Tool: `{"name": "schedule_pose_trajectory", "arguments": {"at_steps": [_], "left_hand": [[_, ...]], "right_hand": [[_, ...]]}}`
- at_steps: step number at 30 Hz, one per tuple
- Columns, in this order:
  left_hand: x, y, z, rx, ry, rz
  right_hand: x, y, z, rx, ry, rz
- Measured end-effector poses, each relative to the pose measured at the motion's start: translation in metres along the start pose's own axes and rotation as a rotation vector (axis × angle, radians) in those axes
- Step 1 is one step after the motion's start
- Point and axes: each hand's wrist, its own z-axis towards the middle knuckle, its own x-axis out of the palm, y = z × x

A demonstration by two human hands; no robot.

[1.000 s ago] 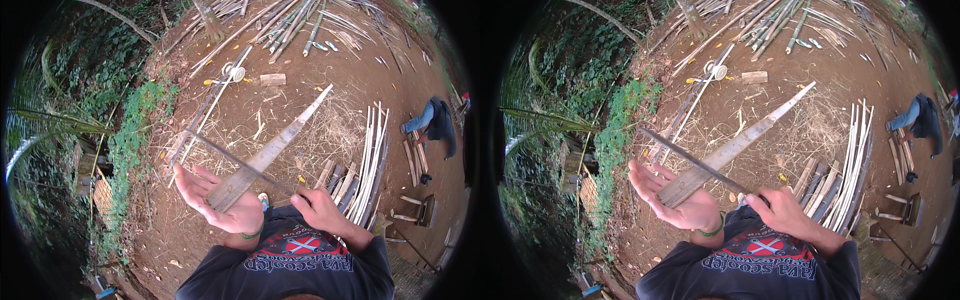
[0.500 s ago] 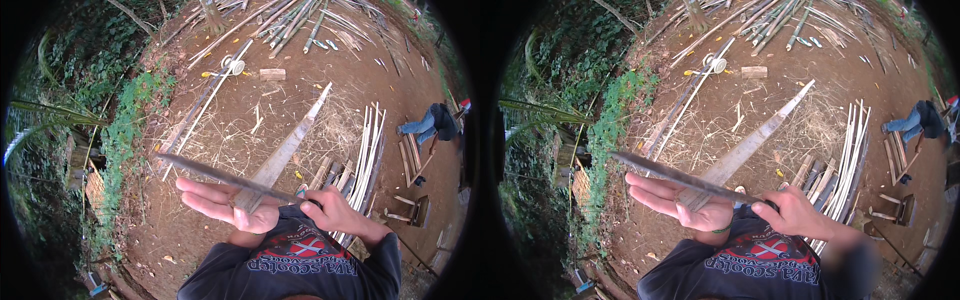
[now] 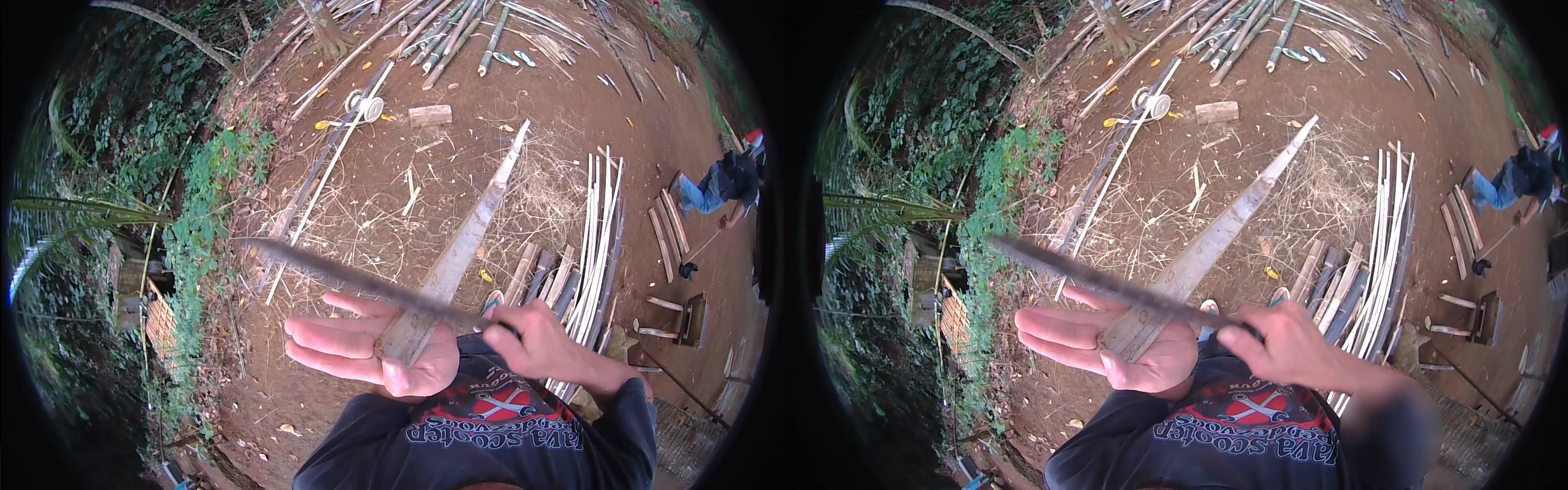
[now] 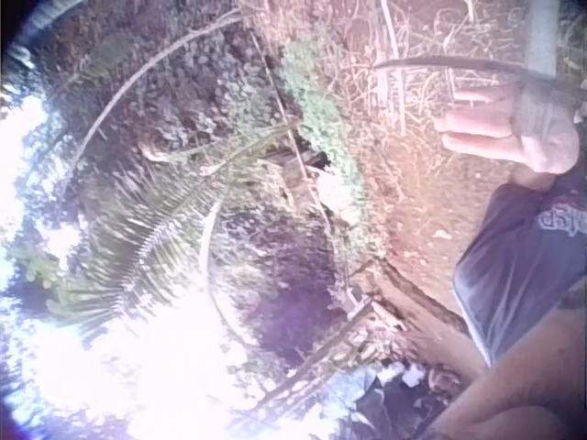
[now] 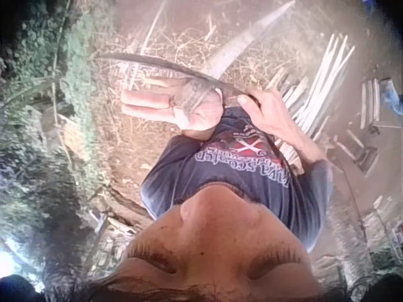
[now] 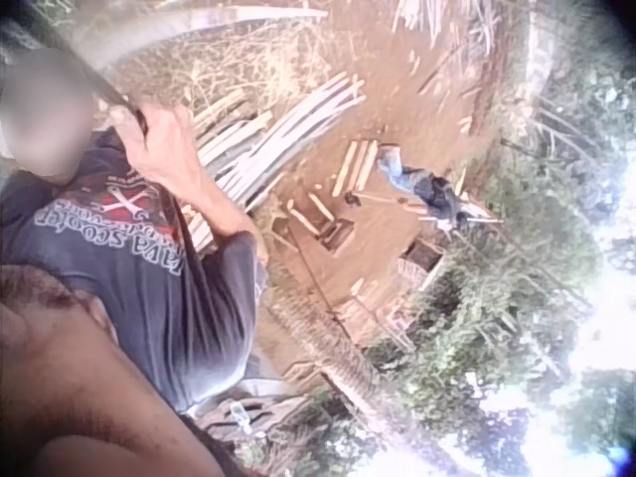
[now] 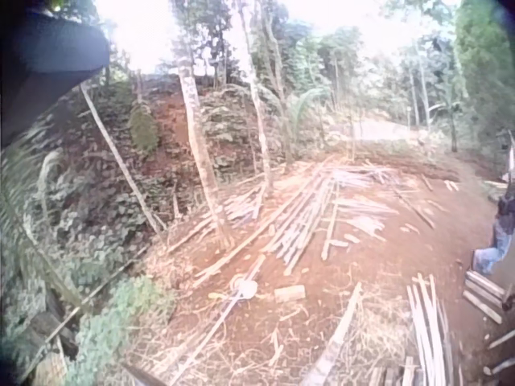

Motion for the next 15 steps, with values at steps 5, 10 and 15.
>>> {"name": "schedule_pose_trajectory", "arguments": {"at_steps": [5, 10, 15], "left_hand": [[0.004, -0.007, -0.015, 0.051, -0.067, -0.160], [-0.001, -0.015, -0.023, 0.059, 0.033, -0.180], [-0.002, -0.021, -0.027, 0.032, 0.070, -0.205]], "right_hand": [[-0.007, 0.004, -0.007, 0.002, 0.019, 0.016], [-0.004, -0.035, -0.004, 0.129, -0.058, 0.058], [-0.016, -0.004, -0.014, 0.039, 0.084, 0.090]]}}
